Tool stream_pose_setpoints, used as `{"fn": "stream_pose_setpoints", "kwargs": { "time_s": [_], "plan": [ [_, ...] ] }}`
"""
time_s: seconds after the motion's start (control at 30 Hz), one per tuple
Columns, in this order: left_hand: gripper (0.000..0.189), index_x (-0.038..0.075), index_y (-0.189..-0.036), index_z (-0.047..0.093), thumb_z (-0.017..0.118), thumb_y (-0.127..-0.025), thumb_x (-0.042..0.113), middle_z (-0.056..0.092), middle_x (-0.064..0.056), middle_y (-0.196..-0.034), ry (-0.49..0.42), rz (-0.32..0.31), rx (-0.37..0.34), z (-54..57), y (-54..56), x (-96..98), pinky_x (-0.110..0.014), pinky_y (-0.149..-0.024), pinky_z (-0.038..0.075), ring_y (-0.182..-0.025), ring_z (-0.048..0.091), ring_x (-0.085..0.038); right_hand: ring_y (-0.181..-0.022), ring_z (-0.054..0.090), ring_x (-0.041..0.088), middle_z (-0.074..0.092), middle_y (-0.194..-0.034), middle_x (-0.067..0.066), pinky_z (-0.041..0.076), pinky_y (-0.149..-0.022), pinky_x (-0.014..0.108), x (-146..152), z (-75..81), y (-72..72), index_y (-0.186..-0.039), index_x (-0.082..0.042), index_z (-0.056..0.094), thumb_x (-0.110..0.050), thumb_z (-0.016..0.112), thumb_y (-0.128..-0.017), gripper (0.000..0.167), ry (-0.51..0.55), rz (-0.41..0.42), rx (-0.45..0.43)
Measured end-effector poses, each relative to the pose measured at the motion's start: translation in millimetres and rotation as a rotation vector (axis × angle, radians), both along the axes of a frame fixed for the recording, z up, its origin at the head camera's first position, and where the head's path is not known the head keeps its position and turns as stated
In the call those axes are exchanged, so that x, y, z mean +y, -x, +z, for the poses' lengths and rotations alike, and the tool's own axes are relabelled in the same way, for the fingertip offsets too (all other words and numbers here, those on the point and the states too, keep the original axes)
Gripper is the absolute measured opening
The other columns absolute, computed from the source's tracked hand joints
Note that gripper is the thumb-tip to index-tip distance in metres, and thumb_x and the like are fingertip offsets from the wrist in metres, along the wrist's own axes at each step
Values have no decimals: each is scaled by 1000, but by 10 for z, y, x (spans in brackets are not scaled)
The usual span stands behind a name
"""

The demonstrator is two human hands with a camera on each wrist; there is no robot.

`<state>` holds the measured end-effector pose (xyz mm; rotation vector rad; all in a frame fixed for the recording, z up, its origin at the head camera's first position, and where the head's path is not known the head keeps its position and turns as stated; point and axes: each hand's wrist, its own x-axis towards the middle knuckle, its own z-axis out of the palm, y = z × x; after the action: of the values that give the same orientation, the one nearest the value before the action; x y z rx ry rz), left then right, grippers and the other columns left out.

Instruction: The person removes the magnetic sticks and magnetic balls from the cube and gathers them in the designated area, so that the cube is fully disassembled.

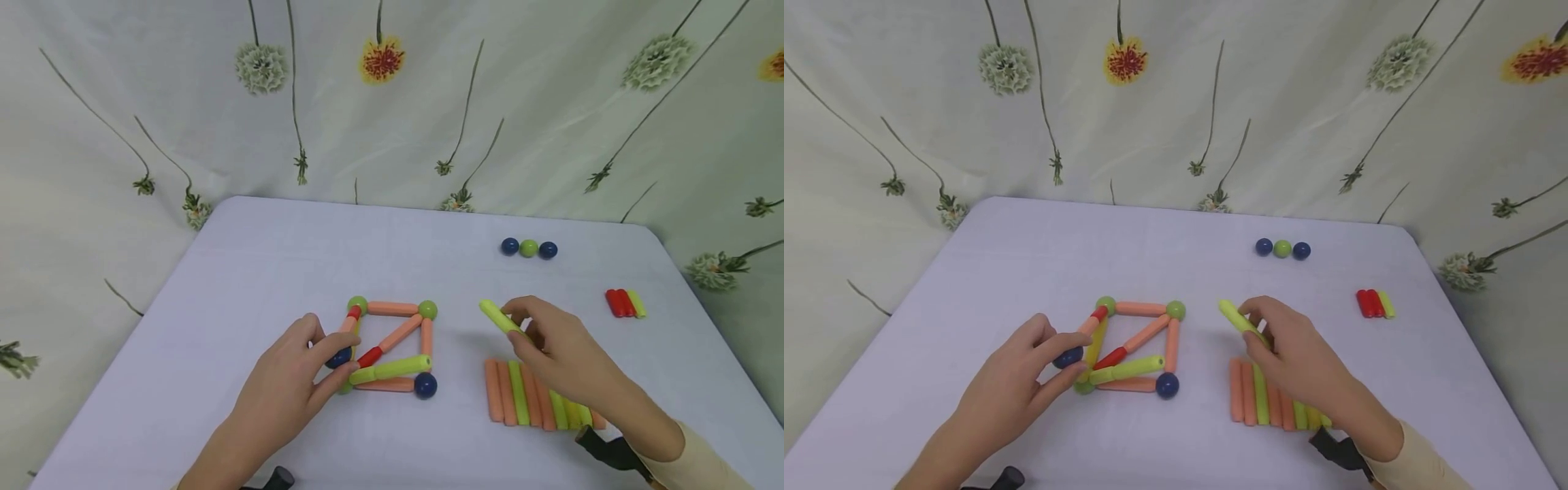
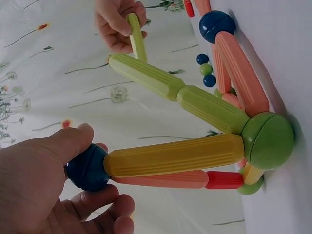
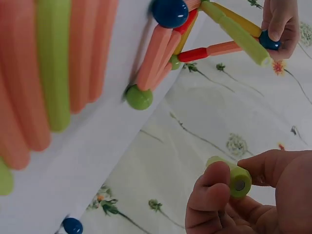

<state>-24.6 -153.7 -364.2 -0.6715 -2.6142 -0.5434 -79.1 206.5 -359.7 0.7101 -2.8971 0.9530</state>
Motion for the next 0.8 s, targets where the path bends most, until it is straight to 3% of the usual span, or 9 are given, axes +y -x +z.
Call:
{"fn": "stream_pose_setpoints", "kwargs": {
  "time_s": [0.27, 0.5, 0.7, 0.8],
  "plan": [
    [33, 26, -111, 69, 81, -80, 29, 32, 10, -81, 19, 8, -13, 0, 12, 9, -16, -49, 26, -64, 29, -3, -63, 53, 15, 60, -100, 7, 48, -50, 27, 442, -145, -73, -125, -8, 48, -12, 57, -95, 31, -94, -226, -83],
    [35, 25, -112, 69, 82, -79, 29, 32, 11, -81, 22, 7, -13, -8, 18, 10, -16, -49, 26, -63, 28, -3, -66, 53, 18, 60, -96, 12, 46, -52, 32, 806, -361, -142, -127, 1, 47, -13, 51, -95, 36, -225, -372, -170],
    [35, 25, -111, 70, 82, -79, 29, 32, 10, -81, 30, 21, -33, -2, 18, 18, -17, -48, 26, -63, 29, -4, -62, 51, 19, 62, -91, 14, 45, -50, 32, 1044, -508, -243, -123, 4, 50, -11, 52, -90, 36, -298, -451, -226],
    [35, 25, -111, 70, 82, -79, 29, 32, 9, -81, 32, 24, -37, -2, 19, 17, -17, -48, 27, -63, 29, -4, -64, 53, 19, 64, -92, 15, 47, -53, 34, 1100, -558, -280, -123, 4, 50, -14, 55, -90, 37, -324, -464, -297]
  ]
}}
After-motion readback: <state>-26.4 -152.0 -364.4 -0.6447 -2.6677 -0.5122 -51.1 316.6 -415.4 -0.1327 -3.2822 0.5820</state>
